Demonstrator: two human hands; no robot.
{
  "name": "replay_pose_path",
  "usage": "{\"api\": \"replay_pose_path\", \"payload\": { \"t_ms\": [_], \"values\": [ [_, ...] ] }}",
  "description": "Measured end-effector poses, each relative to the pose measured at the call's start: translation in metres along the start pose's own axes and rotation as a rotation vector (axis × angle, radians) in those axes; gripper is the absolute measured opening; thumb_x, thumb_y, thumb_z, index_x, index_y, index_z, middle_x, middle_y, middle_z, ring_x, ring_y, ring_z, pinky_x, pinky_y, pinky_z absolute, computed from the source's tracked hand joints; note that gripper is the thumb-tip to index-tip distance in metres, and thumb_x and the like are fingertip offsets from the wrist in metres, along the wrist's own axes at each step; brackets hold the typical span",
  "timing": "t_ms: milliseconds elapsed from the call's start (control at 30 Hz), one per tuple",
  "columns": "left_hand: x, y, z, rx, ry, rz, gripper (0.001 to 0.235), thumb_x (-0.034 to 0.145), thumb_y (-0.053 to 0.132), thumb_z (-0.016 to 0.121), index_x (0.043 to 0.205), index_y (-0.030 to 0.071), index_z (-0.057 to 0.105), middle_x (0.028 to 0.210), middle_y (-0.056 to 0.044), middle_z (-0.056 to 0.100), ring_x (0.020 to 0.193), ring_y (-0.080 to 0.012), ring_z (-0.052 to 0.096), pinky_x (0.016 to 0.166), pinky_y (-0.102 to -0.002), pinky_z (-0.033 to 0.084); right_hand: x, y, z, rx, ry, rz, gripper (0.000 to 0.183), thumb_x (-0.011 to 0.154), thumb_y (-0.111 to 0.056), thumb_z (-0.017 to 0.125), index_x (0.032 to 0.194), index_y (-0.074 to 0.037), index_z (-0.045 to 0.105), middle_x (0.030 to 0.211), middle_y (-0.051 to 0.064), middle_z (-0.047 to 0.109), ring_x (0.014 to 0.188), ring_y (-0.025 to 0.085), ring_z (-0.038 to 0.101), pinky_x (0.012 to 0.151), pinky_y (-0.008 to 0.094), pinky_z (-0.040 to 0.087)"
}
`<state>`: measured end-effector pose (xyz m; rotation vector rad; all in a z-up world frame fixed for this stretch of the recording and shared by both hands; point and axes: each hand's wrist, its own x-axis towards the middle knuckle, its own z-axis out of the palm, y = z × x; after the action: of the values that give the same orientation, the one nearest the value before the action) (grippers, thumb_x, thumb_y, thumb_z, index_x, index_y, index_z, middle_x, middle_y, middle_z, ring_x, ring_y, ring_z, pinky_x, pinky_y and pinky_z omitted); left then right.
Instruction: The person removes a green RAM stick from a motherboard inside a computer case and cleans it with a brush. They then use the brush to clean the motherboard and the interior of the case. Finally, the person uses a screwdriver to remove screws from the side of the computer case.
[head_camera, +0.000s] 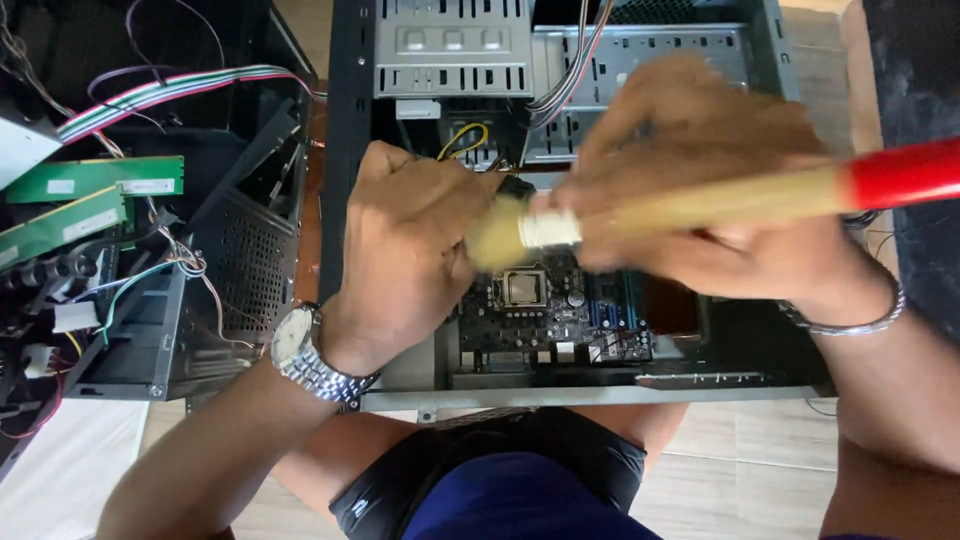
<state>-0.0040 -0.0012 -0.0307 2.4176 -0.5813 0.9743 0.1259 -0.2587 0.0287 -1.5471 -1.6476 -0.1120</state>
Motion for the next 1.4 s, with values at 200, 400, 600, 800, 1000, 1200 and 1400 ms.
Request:
{"api": "replay_pose_path", "payload": {
  "t_ms": [200, 400, 600, 800, 1000, 1200, 1400],
  "values": [
    [0.012, 0.004, -0.006, -0.081, 0.099, -0.042, 0.012, 0.117, 0.005, 0.072, 0.109, 0.002, 0.080, 0.093, -0.009, 0.079, 0.079, -0.0219, 0.072, 0.083, -0.043, 0.045, -0.006, 0.055, -0.002, -0.391, 0.155, -0.067, 0.011, 0.121, 0.015, 0.088, 0.124, 0.022, 0.081, 0.122, 0.032, 0.083, 0.111, 0.045, 0.077, 0.099, 0.052, 0.062],
    [0.004, -0.014, -0.005, -0.101, 0.230, -0.186, 0.027, 0.113, -0.006, 0.083, 0.137, -0.004, 0.070, 0.124, -0.021, 0.083, 0.100, -0.0279, 0.084, 0.092, -0.038, 0.073, -0.006, 0.075, 0.010, -0.373, 0.182, -0.088, 0.020, 0.118, 0.010, 0.078, 0.134, 0.019, 0.070, 0.128, 0.034, 0.075, 0.119, 0.045, 0.076, 0.106, 0.053, 0.064],
    [0.005, -0.058, 0.009, 0.015, -0.003, -0.326, 0.111, 0.114, 0.000, 0.097, 0.178, -0.004, 0.007, 0.172, -0.022, 0.056, 0.149, -0.0237, 0.076, 0.151, -0.050, 0.045, -0.013, 0.068, 0.009, -0.510, 0.170, -0.065, 0.021, 0.123, 0.007, 0.065, 0.140, 0.020, 0.065, 0.117, 0.030, 0.078, 0.098, 0.040, 0.079, 0.087, 0.047, 0.066],
    [0.053, -0.066, 0.015, -0.006, -0.099, -0.077, 0.061, 0.104, -0.007, 0.093, 0.151, -0.003, 0.053, 0.150, -0.025, 0.051, 0.116, -0.0336, 0.064, 0.100, -0.042, 0.065, -0.021, 0.089, 0.010, -0.800, 0.192, 0.052, 0.028, 0.114, 0.000, 0.081, 0.140, 0.009, 0.072, 0.095, 0.017, 0.065, 0.088, 0.033, 0.061, 0.070, 0.044, 0.047],
    [0.076, -0.046, 0.044, 0.006, -0.737, -0.022, 0.054, 0.106, 0.009, 0.079, 0.157, -0.002, 0.063, 0.185, -0.021, 0.020, 0.144, -0.0454, 0.064, 0.086, -0.051, 0.068, -0.021, 0.097, 0.006, -0.901, 0.152, 0.290, 0.047, 0.127, -0.014, 0.075, 0.163, 0.009, 0.057, 0.095, 0.019, 0.066, 0.067, 0.026, 0.062, 0.048, 0.036, 0.050],
    [0.067, -0.034, 0.012, -0.072, -0.708, -0.024, 0.061, 0.109, 0.013, 0.078, 0.165, -0.001, 0.058, 0.186, -0.015, 0.025, 0.169, -0.0419, 0.034, 0.130, -0.066, 0.038, -0.026, 0.110, 0.003, -0.753, 0.099, 0.396, 0.037, 0.120, 0.000, 0.071, 0.152, 0.014, 0.060, 0.128, 0.034, 0.067, 0.084, 0.032, 0.073, 0.064, 0.037, 0.067],
    [-0.011, 0.022, -0.071, -0.137, -0.573, 0.037, 0.039, 0.110, 0.017, 0.074, 0.142, -0.003, 0.072, 0.143, -0.024, 0.078, 0.134, -0.0362, 0.075, 0.123, -0.044, 0.059, -0.020, 0.098, -0.004, -0.800, -0.043, 0.572, 0.033, 0.121, -0.006, 0.067, 0.152, 0.003, 0.067, 0.126, 0.026, 0.068, 0.065, 0.025, 0.071, 0.045, 0.036, 0.064]
  ]
}}
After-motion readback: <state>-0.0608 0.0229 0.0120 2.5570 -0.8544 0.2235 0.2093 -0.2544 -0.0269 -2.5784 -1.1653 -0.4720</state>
